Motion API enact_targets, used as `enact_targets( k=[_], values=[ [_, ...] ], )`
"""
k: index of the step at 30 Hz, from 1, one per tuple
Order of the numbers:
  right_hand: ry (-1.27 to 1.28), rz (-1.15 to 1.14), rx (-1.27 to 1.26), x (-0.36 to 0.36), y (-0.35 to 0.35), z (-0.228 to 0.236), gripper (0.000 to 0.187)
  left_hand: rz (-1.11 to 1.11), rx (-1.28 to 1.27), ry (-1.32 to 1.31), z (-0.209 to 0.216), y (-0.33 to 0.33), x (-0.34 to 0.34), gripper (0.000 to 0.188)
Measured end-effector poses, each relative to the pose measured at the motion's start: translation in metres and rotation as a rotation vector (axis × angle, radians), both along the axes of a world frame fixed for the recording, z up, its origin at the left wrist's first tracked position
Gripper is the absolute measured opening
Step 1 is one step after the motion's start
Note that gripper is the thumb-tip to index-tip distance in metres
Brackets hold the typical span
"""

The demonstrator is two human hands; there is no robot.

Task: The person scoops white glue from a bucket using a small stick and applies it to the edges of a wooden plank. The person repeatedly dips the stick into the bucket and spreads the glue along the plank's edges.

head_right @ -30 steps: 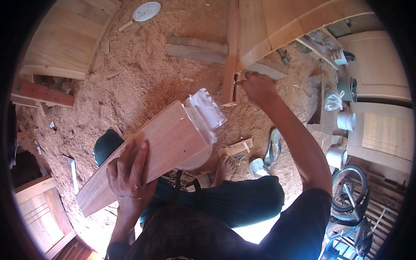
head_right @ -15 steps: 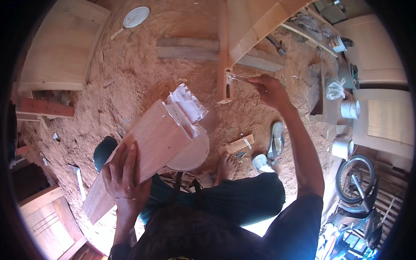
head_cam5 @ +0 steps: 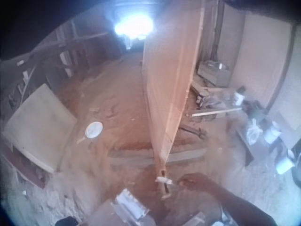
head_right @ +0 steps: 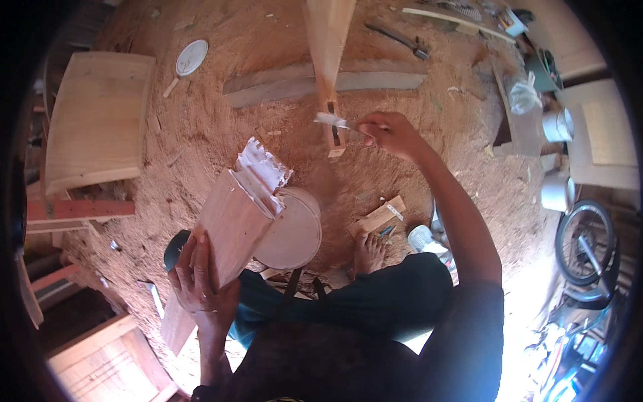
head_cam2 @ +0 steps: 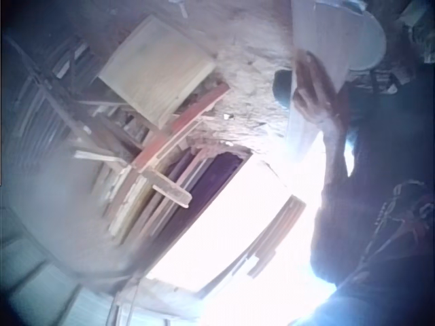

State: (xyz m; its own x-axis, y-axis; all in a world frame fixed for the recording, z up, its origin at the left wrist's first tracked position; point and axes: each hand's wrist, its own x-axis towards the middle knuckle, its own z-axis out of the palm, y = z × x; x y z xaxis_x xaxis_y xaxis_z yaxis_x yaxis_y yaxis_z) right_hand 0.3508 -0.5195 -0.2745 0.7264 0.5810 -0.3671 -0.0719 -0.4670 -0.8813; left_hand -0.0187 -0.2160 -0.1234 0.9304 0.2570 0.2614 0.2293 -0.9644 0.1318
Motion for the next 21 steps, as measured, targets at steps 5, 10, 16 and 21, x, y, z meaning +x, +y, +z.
enact_targets(
  k=[5,10,16,21],
  values=[
    [0.162,0.021,-0.026,0.016,-0.025,-0.040,0.032,-0.050,-0.054,0.010,0.003,-0.003,0.000,0.094],
    [0.094,-0.006,-0.145,0.007,-0.049,-0.028,0.031,-0.012,0.020,0.023,0.009,0.004,0.001,0.087],
    [-0.089,-0.181,0.110,0.000,-0.070,-0.043,0.025,-0.042,0.021,0.014,0.011,0.003,0.008,0.084],
    [-0.256,-0.174,0.224,-0.023,-0.008,-0.065,0.031,-0.043,-0.028,0.033,-0.001,0.005,0.005,0.098]
  ],
)
